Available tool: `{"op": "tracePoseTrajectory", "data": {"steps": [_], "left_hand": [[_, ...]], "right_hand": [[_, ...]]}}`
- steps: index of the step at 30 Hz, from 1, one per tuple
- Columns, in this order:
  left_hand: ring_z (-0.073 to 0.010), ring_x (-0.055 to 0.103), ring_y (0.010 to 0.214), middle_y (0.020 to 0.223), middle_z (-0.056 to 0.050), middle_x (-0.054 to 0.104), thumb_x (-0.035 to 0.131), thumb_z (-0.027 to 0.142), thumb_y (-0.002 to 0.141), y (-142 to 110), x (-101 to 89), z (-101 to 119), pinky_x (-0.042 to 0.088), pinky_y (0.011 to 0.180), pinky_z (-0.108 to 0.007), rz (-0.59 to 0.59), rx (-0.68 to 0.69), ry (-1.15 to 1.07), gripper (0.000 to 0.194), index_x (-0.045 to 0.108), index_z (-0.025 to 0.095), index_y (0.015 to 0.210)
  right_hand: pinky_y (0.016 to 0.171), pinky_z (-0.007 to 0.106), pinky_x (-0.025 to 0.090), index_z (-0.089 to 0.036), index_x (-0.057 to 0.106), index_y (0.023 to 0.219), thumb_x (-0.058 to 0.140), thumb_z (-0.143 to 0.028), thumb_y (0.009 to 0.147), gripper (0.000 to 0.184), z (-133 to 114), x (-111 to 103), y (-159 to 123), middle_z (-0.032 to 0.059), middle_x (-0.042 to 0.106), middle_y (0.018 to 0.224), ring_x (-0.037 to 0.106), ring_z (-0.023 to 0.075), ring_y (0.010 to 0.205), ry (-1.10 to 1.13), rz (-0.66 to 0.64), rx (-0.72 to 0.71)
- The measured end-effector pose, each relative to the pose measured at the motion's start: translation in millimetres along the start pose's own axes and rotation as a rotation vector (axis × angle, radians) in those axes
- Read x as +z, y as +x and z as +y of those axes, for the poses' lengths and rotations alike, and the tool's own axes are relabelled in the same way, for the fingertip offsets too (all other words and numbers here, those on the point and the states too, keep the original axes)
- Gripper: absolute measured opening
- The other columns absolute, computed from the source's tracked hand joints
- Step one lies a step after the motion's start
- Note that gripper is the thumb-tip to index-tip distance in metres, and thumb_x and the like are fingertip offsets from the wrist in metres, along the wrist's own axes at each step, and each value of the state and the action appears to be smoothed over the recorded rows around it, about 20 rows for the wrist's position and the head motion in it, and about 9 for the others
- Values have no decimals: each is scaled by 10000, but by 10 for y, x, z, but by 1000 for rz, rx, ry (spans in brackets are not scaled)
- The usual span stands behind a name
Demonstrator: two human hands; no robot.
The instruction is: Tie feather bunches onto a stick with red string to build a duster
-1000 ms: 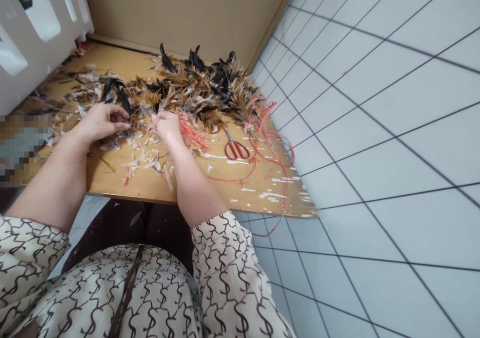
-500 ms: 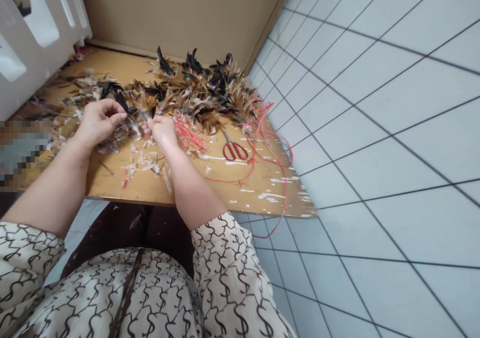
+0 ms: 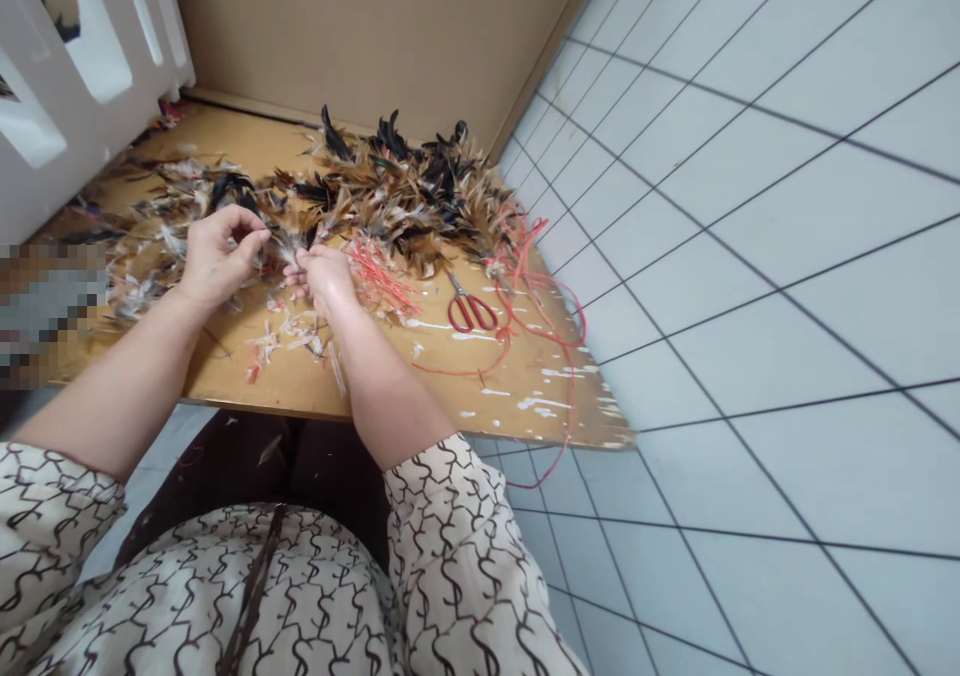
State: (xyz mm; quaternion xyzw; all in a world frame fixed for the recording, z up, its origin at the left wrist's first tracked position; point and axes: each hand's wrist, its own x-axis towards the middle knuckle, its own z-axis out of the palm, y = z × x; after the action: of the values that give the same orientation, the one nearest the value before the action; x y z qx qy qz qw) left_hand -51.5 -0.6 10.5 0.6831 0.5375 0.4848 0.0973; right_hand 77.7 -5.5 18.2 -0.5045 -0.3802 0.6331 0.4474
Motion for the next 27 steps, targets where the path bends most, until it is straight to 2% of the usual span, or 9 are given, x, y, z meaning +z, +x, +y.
{"op": "tracePoseTrajectory", "data": {"steps": [5,15,22,25,27], "left_hand": [[-131,512,657,678,4,595,510,265,726,1,10,4,421,658,-255,-7,4,16,85,544,190,705],[-128,497,648,646,14,564,490,251,714,6,-7,-4,413,643,-248,42,-17,-9,72,526,191,695],[-139,480,635,607,13,528,488,233,699,11,-21,-4,400,617,-256,44,-32,-7,46,482,205,663],[-138,477,639,608,14,515,495,244,694,16,-22,-13,393,607,-254,23,-40,-16,55,481,203,660],[-131,472,634,610,16,514,493,247,692,29,-23,-28,392,598,-248,5,-57,-31,56,491,200,662]], "right_hand": [[316,107,239,-175,355,575,464,-62,830,300,34,-13,32,-99,400,383,306,11,296,27,-6,-40],[330,138,295,-155,415,504,491,-54,815,335,73,-4,49,-80,411,390,331,23,322,-3,-57,-125],[344,132,312,-148,450,484,540,-63,785,326,108,-31,53,-85,416,380,347,18,314,-142,-147,-196],[338,136,276,-147,463,471,525,-63,787,332,119,-40,42,-84,398,355,338,22,304,-264,-193,-242],[338,131,249,-143,481,477,540,-63,772,311,117,-48,49,-85,395,353,326,19,312,-312,-177,-264]]}}
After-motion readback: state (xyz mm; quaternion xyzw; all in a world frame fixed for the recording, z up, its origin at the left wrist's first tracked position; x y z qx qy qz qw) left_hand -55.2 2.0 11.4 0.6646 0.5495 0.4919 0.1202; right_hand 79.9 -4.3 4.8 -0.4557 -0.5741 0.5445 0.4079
